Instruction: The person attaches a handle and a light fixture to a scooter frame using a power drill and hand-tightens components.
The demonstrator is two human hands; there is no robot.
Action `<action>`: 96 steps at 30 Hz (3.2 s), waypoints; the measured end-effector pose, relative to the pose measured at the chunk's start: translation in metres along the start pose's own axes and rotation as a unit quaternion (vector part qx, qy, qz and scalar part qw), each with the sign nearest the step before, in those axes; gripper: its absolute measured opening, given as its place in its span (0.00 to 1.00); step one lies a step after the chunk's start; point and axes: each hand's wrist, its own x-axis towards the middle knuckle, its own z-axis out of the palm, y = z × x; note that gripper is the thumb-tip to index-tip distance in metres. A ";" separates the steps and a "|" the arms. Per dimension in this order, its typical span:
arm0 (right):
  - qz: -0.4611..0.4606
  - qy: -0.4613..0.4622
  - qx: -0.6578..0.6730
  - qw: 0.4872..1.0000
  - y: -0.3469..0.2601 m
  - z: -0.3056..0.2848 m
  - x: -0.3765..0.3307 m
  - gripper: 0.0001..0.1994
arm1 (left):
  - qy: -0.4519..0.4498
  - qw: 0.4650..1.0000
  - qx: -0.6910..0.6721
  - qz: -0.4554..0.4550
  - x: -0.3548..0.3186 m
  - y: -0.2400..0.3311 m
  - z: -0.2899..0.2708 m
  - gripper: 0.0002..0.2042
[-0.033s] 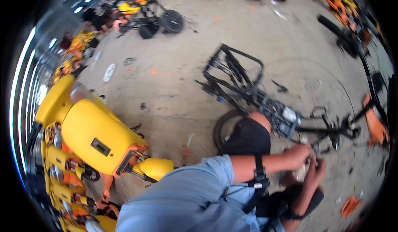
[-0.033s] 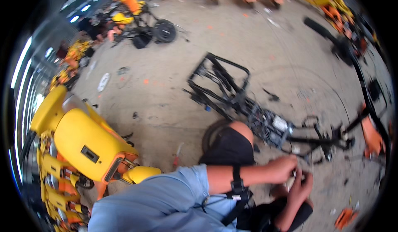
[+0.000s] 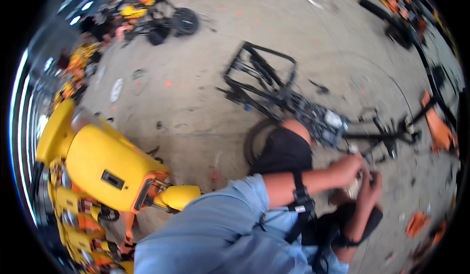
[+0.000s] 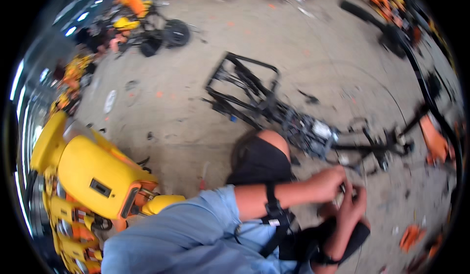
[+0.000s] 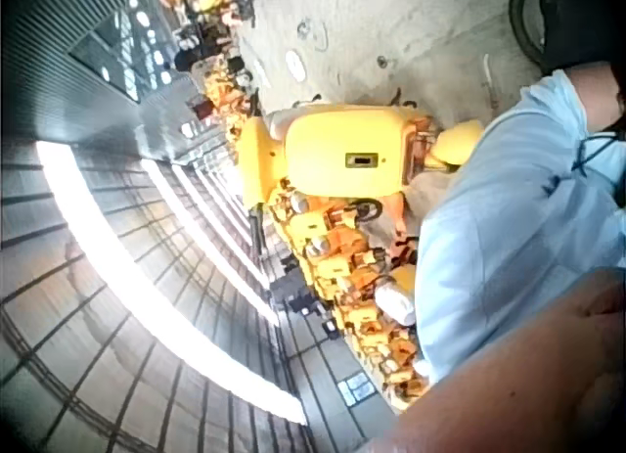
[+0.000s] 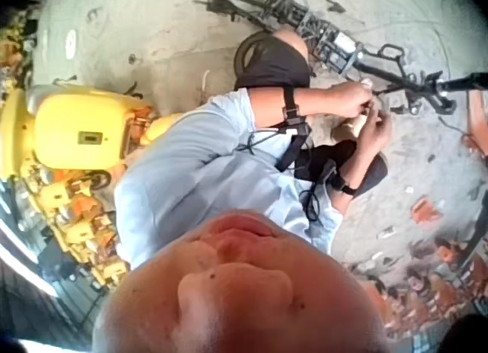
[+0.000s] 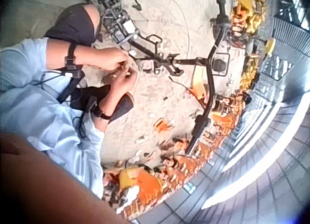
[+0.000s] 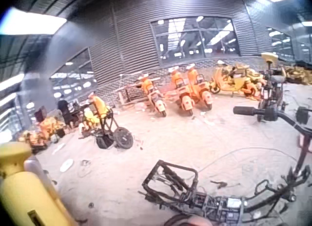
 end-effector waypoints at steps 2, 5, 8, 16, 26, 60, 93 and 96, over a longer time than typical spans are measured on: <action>-0.018 0.016 -0.016 1.000 -0.007 -0.001 -0.001 0.09 | -0.022 0.999 -0.039 0.021 0.007 0.008 -0.008 0.06; -0.045 0.028 -0.028 0.998 -0.012 0.006 0.000 0.11 | -0.011 0.999 -0.029 0.016 0.003 0.017 -0.020 0.06; 0.007 0.011 0.035 0.999 -0.006 0.003 -0.001 0.10 | -0.038 0.998 -0.035 0.022 0.006 0.024 -0.021 0.10; 0.056 -0.012 0.014 0.998 -0.002 0.013 -0.014 0.09 | -0.081 0.997 0.008 0.016 -0.002 0.007 -0.017 0.10; 0.071 0.016 0.054 0.996 0.029 0.048 -0.021 0.12 | -0.126 0.988 0.090 0.008 0.001 -0.016 -0.015 0.09; -0.132 -0.247 -0.176 0.944 0.048 0.013 -0.013 0.15 | -0.166 0.973 -0.156 0.046 0.022 0.017 -0.044 0.03; 0.044 -0.217 0.183 0.958 0.027 -0.030 -0.004 0.27 | -0.168 0.982 -0.008 -0.086 0.024 0.040 -0.046 0.33; 0.071 -0.157 0.370 0.913 0.033 -0.042 0.003 0.19 | -0.170 0.984 0.044 -0.039 0.023 0.044 -0.043 0.34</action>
